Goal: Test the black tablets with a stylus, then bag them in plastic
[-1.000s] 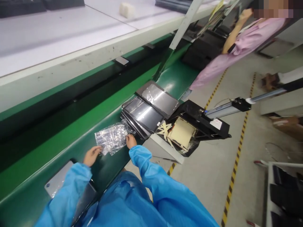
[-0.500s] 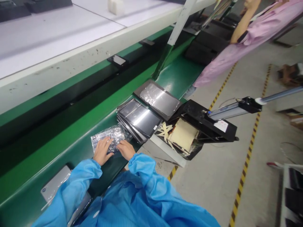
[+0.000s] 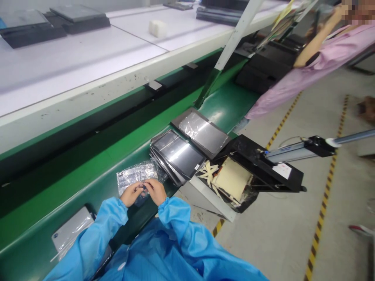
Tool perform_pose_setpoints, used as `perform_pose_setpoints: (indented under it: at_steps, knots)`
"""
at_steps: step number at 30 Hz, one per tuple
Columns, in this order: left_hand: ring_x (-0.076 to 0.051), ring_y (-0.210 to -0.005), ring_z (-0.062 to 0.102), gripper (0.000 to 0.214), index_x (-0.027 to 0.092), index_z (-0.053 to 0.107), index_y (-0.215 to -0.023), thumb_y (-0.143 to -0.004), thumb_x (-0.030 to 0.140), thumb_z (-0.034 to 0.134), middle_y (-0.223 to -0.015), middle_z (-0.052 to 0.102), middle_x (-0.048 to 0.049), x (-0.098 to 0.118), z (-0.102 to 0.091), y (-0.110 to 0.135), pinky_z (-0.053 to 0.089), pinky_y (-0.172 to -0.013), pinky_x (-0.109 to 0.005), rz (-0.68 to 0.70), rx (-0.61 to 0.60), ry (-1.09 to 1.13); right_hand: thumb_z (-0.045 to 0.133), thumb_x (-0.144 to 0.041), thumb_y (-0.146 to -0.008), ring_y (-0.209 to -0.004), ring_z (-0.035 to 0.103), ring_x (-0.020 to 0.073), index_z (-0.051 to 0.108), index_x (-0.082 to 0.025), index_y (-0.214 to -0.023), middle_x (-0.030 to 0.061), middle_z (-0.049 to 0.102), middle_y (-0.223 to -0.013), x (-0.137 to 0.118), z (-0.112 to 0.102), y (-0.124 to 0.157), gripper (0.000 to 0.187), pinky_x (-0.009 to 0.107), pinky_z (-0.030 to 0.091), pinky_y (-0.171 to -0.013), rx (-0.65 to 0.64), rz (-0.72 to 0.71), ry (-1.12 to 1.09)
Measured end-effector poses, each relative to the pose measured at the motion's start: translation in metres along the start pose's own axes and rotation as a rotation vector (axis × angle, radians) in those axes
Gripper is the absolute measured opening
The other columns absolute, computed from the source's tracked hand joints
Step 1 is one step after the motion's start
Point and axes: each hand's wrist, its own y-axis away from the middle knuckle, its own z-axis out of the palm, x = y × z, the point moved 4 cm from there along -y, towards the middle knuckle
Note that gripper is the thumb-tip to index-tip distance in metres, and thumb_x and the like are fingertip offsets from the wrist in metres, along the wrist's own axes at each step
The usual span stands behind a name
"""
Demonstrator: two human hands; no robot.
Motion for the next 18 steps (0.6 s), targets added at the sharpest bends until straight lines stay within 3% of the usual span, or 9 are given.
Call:
perform_pose_setpoints:
  at_steps: [2,6,10,12,15,18]
  knots:
    - [-0.021,-0.068,0.069,0.037,0.016,0.062,-0.108,-0.081,0.042,0.059,-0.084,0.071,-0.0069,-0.004,-0.001,-0.003,0.056,-0.072,-0.037,-0.02,-0.006,-0.019,0.052,-0.034,-0.09,-0.075,0.063,0.0163,0.066,-0.02,-0.086,0.0034,0.067,-0.083,0.008,-0.002,-0.003,0.02,0.028,0.049,-0.068,0.017,0.058,-0.073]
    - [-0.022,-0.065,0.069,0.039,0.013,0.061,-0.106,-0.08,0.041,0.06,-0.075,0.071,-0.0073,-0.015,-0.002,-0.024,0.056,-0.07,-0.037,-0.049,0.011,-0.041,0.059,-0.042,-0.083,-0.093,0.062,0.0204,0.063,-0.019,-0.078,0.0076,0.065,-0.097,0.024,-0.011,-0.005,0.024,0.03,0.049,-0.073,0.084,0.164,-0.218]
    - [-0.024,-0.064,0.068,0.028,0.014,0.06,-0.1,-0.08,0.032,0.059,-0.073,0.069,-0.0077,-0.026,-0.004,-0.051,0.055,-0.072,-0.043,-0.073,0.133,-0.148,0.059,-0.054,-0.081,-0.093,0.064,0.0218,0.054,-0.02,-0.076,0.0089,0.068,-0.097,0.038,-0.023,0.0,0.034,0.033,0.051,-0.076,0.137,0.298,-0.37]
    - [-0.03,-0.087,0.067,0.029,0.014,0.061,-0.102,-0.076,0.027,0.061,-0.089,0.07,-0.012,-0.024,-0.009,-0.058,0.049,-0.089,-0.051,-0.042,0.253,-0.229,0.06,-0.058,-0.078,-0.088,0.065,0.0217,0.051,-0.021,-0.077,0.009,0.069,-0.094,0.04,-0.029,0.005,0.039,0.031,0.051,-0.069,0.163,0.356,-0.421]
    - [-0.037,-0.129,0.041,0.044,0.013,0.059,-0.113,-0.07,0.022,0.066,-0.129,0.054,-0.0188,-0.009,-0.016,-0.052,0.025,-0.111,-0.057,0.057,0.408,-0.308,0.062,-0.06,-0.075,-0.073,0.067,0.02,0.047,-0.021,-0.08,0.0083,0.07,-0.09,0.037,-0.026,0.012,0.042,0.025,0.045,-0.05,0.171,0.438,-0.481]
    - [-0.034,-0.134,0.033,0.042,0.012,0.059,-0.113,-0.074,0.024,0.062,-0.139,0.045,-0.0184,0.021,-0.024,-0.015,0.021,-0.114,-0.052,0.164,0.472,-0.31,0.065,-0.059,-0.072,-0.062,0.067,0.0198,0.044,-0.022,-0.085,0.0069,0.07,-0.088,0.028,-0.003,0.018,0.044,0.022,0.04,-0.04,0.15,0.504,-0.539]
